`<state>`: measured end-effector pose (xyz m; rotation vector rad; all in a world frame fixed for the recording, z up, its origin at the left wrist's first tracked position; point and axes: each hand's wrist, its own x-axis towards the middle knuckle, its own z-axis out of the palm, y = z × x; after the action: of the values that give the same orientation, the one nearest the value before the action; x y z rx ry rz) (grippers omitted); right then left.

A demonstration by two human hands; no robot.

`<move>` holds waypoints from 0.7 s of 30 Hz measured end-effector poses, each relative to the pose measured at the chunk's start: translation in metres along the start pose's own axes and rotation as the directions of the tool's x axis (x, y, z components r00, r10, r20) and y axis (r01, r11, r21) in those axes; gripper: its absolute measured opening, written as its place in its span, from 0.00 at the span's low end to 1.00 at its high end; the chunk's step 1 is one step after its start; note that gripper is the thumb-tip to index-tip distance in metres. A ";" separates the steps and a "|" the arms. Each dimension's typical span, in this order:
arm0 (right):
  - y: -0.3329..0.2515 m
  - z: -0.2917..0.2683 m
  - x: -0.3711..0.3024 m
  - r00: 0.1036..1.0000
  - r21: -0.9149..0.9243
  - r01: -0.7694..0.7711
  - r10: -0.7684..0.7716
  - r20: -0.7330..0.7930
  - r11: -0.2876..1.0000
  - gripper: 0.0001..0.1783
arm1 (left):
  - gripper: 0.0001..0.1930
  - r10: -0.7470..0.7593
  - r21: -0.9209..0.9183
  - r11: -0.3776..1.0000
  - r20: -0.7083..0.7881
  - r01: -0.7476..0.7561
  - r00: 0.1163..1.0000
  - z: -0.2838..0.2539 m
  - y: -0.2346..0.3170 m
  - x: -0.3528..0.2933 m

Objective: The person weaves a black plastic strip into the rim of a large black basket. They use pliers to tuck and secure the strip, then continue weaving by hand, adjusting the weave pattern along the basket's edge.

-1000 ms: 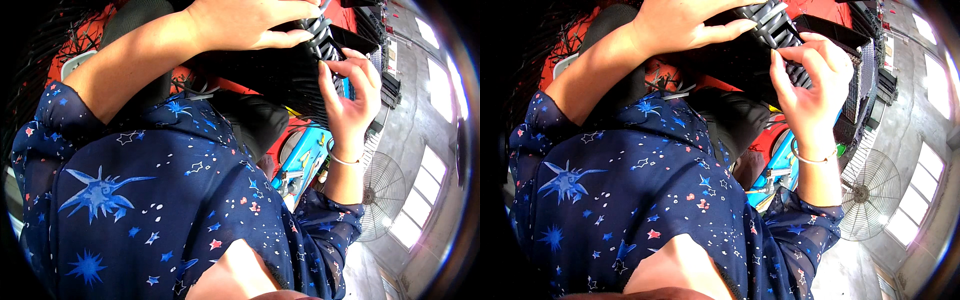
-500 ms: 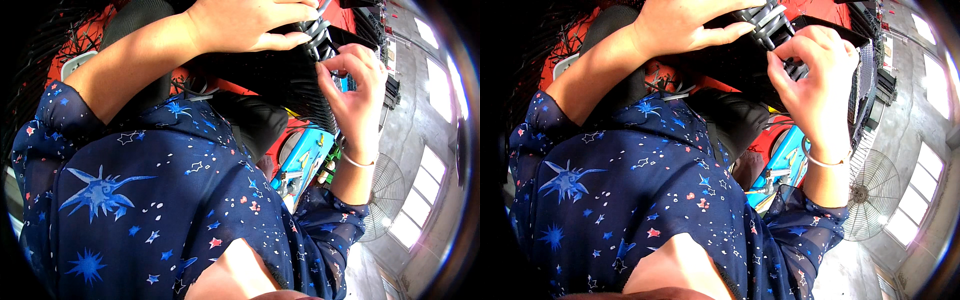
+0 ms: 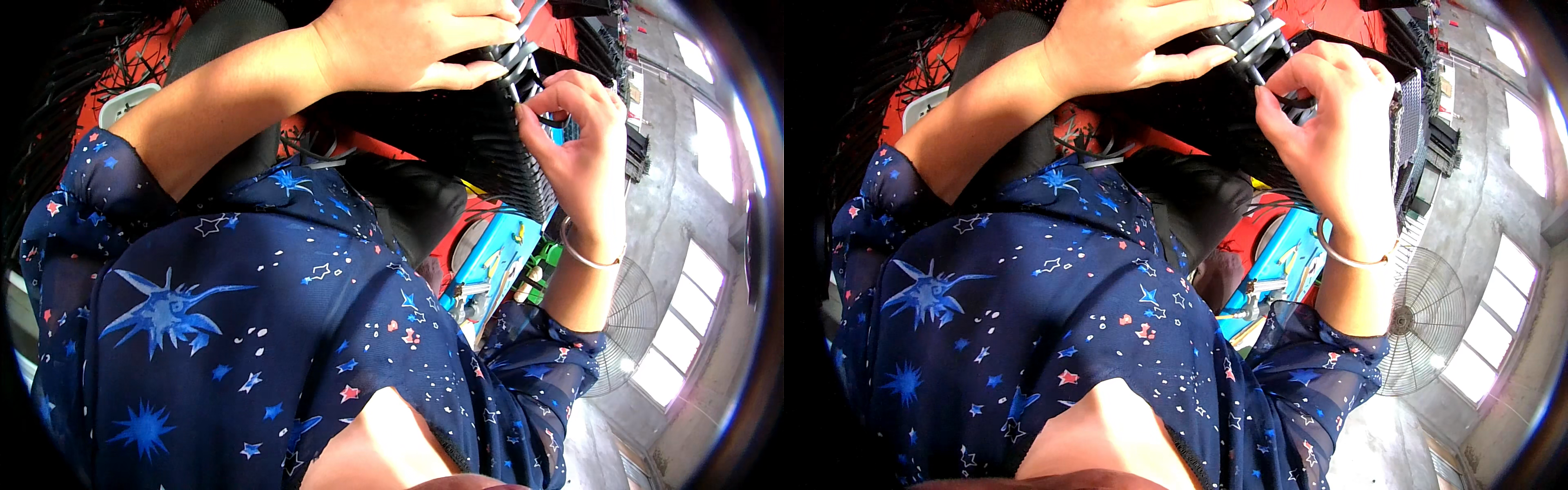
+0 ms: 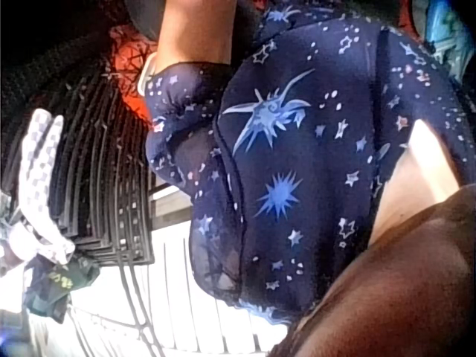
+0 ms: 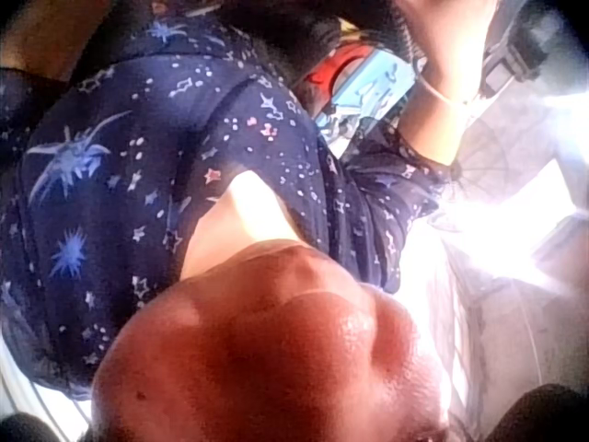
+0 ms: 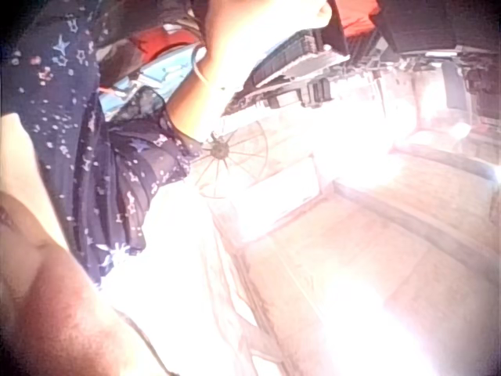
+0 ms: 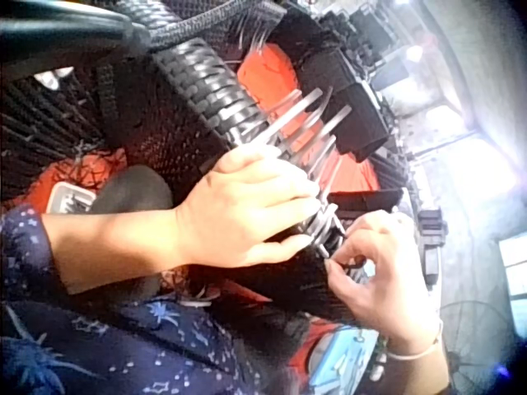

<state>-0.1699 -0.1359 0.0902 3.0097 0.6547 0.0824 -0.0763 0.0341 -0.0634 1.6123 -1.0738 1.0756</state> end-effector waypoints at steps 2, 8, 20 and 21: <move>0.004 -0.001 0.002 1.000 0.023 0.013 -0.014 0.026 1.000 0.07 | 0.16 -0.028 -0.012 1.000 0.041 0.029 0.999 -0.006 0.003 0.002; -0.010 0.017 0.001 0.997 -0.116 0.064 -0.057 0.057 0.991 0.06 | 0.16 0.036 0.015 0.999 -0.035 -0.036 0.999 0.004 -0.004 -0.001; -0.009 0.017 -0.033 0.963 -0.025 -0.020 0.013 -0.270 0.999 0.05 | 0.15 0.027 0.042 0.999 -0.055 -0.025 0.998 0.003 0.002 0.002; -0.009 0.022 -0.038 0.948 0.002 -0.036 0.035 -0.317 0.999 0.05 | 0.15 0.016 0.030 0.999 -0.059 -0.014 0.998 0.004 0.002 0.002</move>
<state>-0.2065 -0.1443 0.0662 3.0309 0.6200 0.5797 -0.0772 0.0289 -0.0618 1.5883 -1.0368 1.1465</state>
